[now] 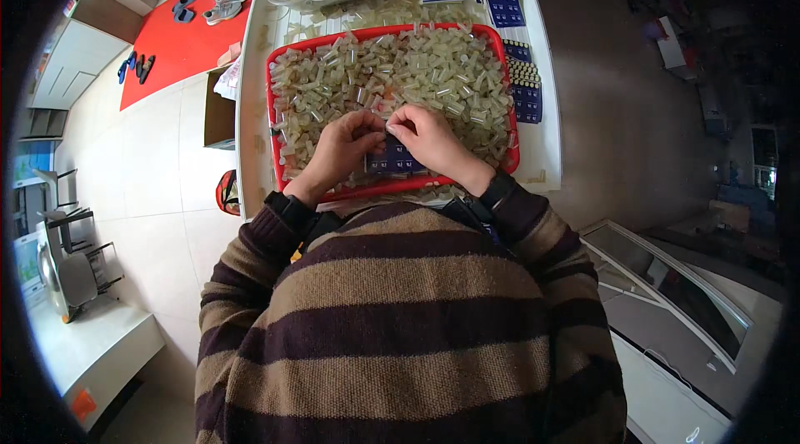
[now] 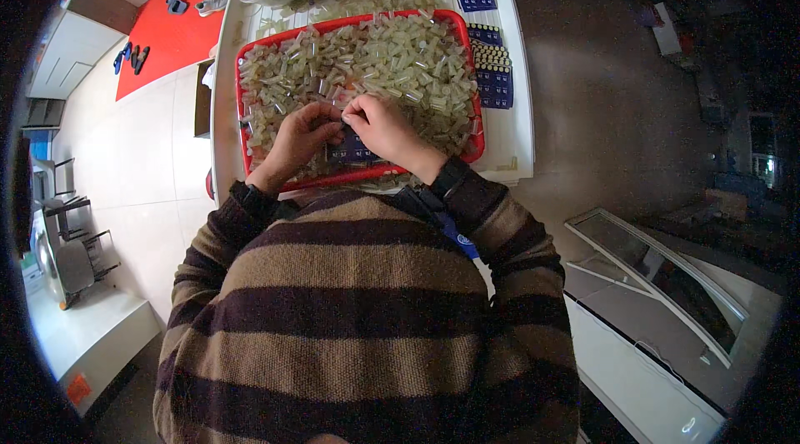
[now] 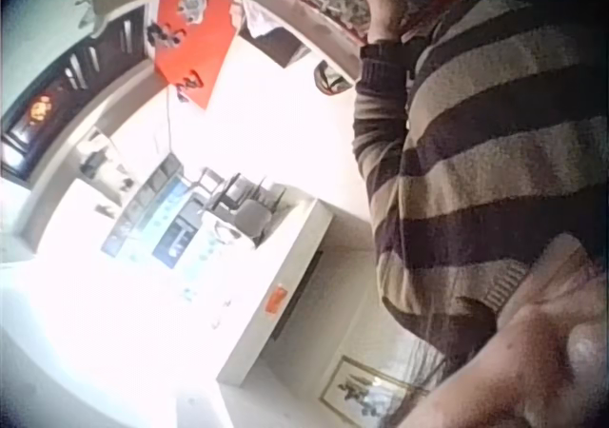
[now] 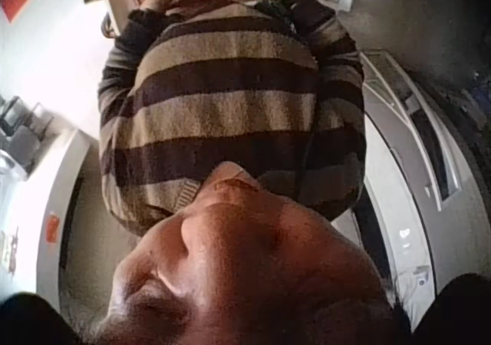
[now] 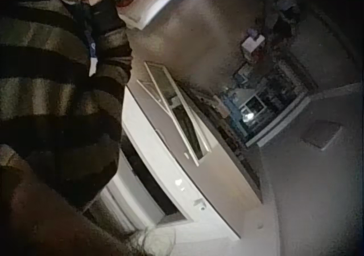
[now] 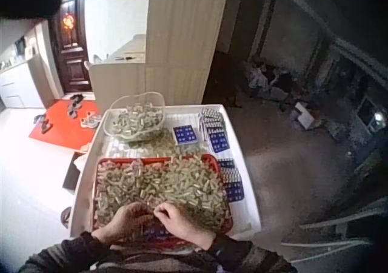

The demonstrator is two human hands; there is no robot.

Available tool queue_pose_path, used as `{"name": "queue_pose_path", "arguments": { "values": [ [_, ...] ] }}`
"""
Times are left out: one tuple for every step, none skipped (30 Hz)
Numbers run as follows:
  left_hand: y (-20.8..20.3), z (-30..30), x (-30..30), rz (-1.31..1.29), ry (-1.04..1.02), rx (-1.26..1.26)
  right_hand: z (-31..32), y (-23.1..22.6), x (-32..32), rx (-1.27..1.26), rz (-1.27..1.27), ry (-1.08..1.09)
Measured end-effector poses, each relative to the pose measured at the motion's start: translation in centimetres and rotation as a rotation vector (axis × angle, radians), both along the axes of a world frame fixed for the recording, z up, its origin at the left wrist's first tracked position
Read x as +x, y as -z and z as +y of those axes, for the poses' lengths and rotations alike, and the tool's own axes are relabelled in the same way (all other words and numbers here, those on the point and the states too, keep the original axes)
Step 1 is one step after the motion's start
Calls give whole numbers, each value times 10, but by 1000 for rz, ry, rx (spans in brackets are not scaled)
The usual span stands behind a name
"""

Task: The person assembles small dropper ampoules by picking up vials and plastic caps from containers and pressing the caps onto the vials by hand.

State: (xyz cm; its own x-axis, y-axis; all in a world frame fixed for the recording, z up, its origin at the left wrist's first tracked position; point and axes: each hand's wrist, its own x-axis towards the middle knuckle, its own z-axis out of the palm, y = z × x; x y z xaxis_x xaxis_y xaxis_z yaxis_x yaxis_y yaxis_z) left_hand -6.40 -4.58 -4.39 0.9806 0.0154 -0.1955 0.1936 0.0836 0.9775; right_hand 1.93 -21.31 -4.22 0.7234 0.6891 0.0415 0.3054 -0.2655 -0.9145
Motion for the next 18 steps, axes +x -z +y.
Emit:
{"name": "queue_pose_path", "arguments": {
  "values": [
    [0, 0, 0, 0, -8, -9, 0, 1, -1, 33, 5, 18],
    [0, 0, 0, 0, -7, -9, 0, 2, -2, 65, 11, 36],
    [0, 0, 1, 1, -8, -10, 0, 2, -2, 98, 16, 55],
    [1, 0, 1, 2, -9, -12, -1, 3, -1, 98, 17, 57],
    [1, 0, 2, 2, -11, -13, -2, 2, 2, 67, -120, 41],
    [0, 4, 5, 1, -10, -12, -4, 1, 4, 36, -256, 27],
    [-4, 11, 9, -22, -10, 75, -5, 1, 6, 4, -393, 11],
    [-8, 20, 16, -45, -9, 161, -5, 1, 5, 6, -395, 12],
    [-13, 27, 23, -69, -9, 248, -6, 0, 3, -35, -455, 5],
    [-21, 36, 32, -71, -9, 250, -5, 0, 0, -76, -514, -2],
    [-33, 45, 42, -102, -13, 316, -4, -1, -2, -115, -575, -11],
    [-49, 51, 54, -136, -15, 382, -4, 0, -1, -112, -582, -10],
    [-66, 57, 66, -169, -56, 415, -5, 2, -1, -133, -588, -15],
    [-78, 61, 77, -201, -98, 446, -5, 5, -1, -153, -594, -21],
    [-77, 70, 88, -208, -110, 450, -5, 9, -3, -171, -602, -36],
    [-77, 79, 99, -350, -240, 551, -4, 12, -5, -165, -612, -44],
    [-80, 81, 106, -494, -358, 646, -5, 13, -6, -145, -618, -46],
    [-78, 80, 105, -500, -357, 645, -6, 14, -7, -125, -624, -48]
  ]
}}
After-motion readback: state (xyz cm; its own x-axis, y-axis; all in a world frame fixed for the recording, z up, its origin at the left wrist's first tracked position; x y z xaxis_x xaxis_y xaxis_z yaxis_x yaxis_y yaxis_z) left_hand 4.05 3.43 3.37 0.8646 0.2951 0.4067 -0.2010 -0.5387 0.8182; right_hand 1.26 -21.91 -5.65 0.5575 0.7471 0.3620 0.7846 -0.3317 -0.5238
